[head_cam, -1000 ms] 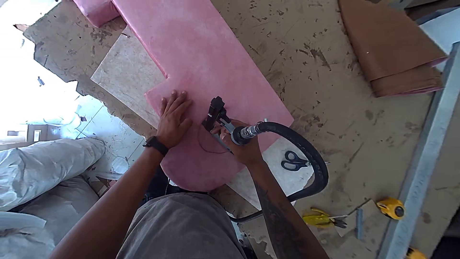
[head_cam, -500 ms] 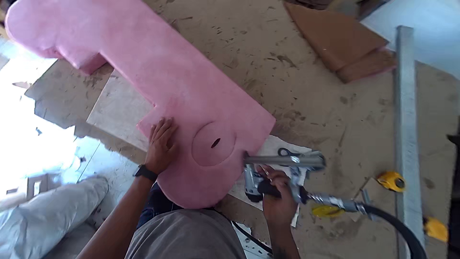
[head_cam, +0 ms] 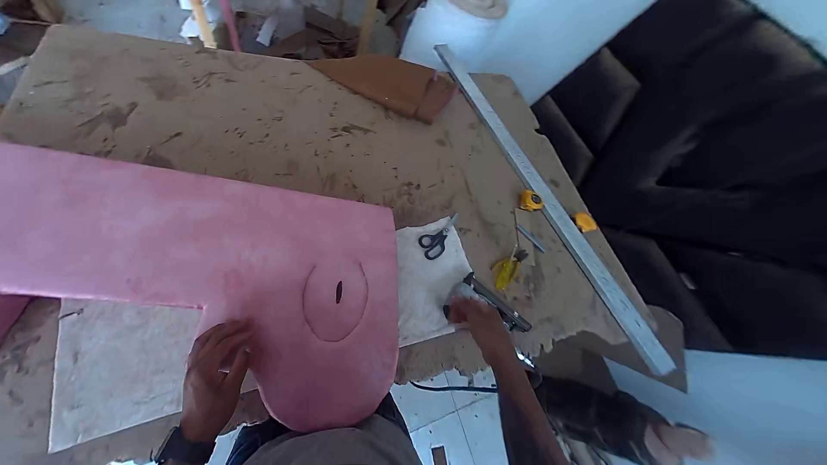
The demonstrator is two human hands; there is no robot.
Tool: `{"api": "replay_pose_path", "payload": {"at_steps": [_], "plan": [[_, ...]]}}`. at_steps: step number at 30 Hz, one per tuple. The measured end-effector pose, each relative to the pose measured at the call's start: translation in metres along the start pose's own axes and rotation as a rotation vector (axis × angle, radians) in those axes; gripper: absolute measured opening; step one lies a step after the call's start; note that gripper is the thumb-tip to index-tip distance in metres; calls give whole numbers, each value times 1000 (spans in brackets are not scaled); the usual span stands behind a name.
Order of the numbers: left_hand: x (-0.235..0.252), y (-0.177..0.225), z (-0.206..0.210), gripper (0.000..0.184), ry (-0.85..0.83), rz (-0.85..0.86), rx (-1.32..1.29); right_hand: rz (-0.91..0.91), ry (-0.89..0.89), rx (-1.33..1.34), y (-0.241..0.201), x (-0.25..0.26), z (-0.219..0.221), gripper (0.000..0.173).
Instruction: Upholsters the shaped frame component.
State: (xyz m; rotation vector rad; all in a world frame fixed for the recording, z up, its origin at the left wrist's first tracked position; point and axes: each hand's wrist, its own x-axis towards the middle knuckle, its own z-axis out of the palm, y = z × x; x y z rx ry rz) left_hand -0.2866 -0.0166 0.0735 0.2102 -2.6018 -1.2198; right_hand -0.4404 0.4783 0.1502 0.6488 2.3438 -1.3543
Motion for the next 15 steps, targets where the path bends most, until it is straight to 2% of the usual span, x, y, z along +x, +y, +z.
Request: {"api": "replay_pose_path", "payload": {"at_steps": [3,5,7,10,13,15], "plan": [[21,0,0,27,-27,-3,-14,-55,144,-205,-39,99,21,63],[38,0,0,26,-46,5,-28,16,284,-482,-45,157,32,71],[65,-1,2,26,-50,28,-22,108,328,-663,-49,186,39,73],[122,-4,10,26,-80,67,-3,125,252,-686,-53,194,36,69],[196,-6,25,27,-110,100,2,265,111,-522,-41,187,25,59],[252,-5,41,28,-143,88,8,367,55,-343,-44,155,18,54]]}}
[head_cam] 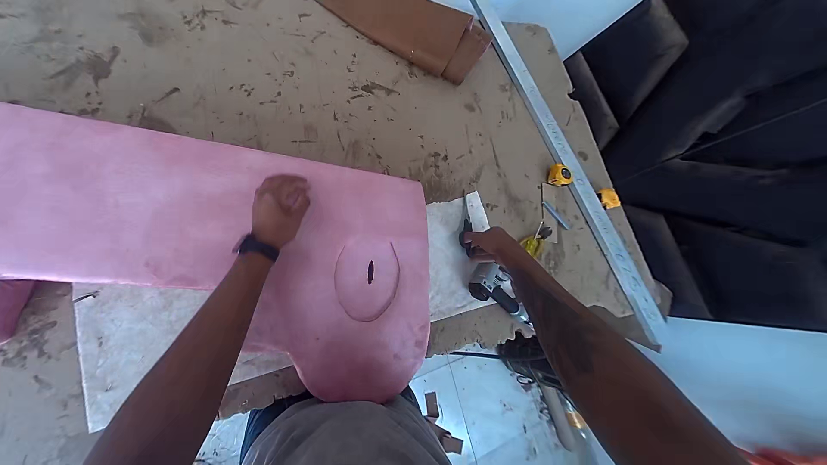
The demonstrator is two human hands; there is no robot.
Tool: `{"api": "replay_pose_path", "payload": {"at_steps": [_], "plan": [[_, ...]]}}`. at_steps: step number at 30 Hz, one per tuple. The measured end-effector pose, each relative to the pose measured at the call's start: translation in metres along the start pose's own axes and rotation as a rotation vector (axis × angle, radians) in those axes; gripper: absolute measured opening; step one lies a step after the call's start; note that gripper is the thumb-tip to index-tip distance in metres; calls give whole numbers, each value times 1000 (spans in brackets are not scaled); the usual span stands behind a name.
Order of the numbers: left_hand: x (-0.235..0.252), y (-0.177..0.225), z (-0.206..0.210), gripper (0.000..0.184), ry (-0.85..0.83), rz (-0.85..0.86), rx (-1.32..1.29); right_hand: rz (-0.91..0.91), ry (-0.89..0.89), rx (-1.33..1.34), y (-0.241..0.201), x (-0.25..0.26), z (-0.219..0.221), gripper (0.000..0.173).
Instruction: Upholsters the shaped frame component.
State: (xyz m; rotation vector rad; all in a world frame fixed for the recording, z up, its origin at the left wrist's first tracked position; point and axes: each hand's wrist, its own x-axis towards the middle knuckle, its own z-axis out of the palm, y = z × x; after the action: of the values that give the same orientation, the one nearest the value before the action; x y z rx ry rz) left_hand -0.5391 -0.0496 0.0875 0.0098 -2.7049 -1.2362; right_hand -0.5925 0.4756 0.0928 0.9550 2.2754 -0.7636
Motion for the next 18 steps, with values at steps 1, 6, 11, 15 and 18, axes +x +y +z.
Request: {"api": "replay_pose_path", "payload": {"at_steps": [1,6,11,15,18], "plan": [[28,1,5,29,-14,-17,-11,8,-80,75,7,-21,-6,51],[130,10,45,33,-74,-201,-130,-92,-386,134,67,-143,-17,35],[139,16,67,35,-174,-283,72,-34,-610,261,61,-272,22,44],[144,14,69,35,-96,-335,-10,178,-868,368,36,-300,63,61],[148,9,70,33,-70,-299,-1,271,-924,403,21,-290,75,57]]}}
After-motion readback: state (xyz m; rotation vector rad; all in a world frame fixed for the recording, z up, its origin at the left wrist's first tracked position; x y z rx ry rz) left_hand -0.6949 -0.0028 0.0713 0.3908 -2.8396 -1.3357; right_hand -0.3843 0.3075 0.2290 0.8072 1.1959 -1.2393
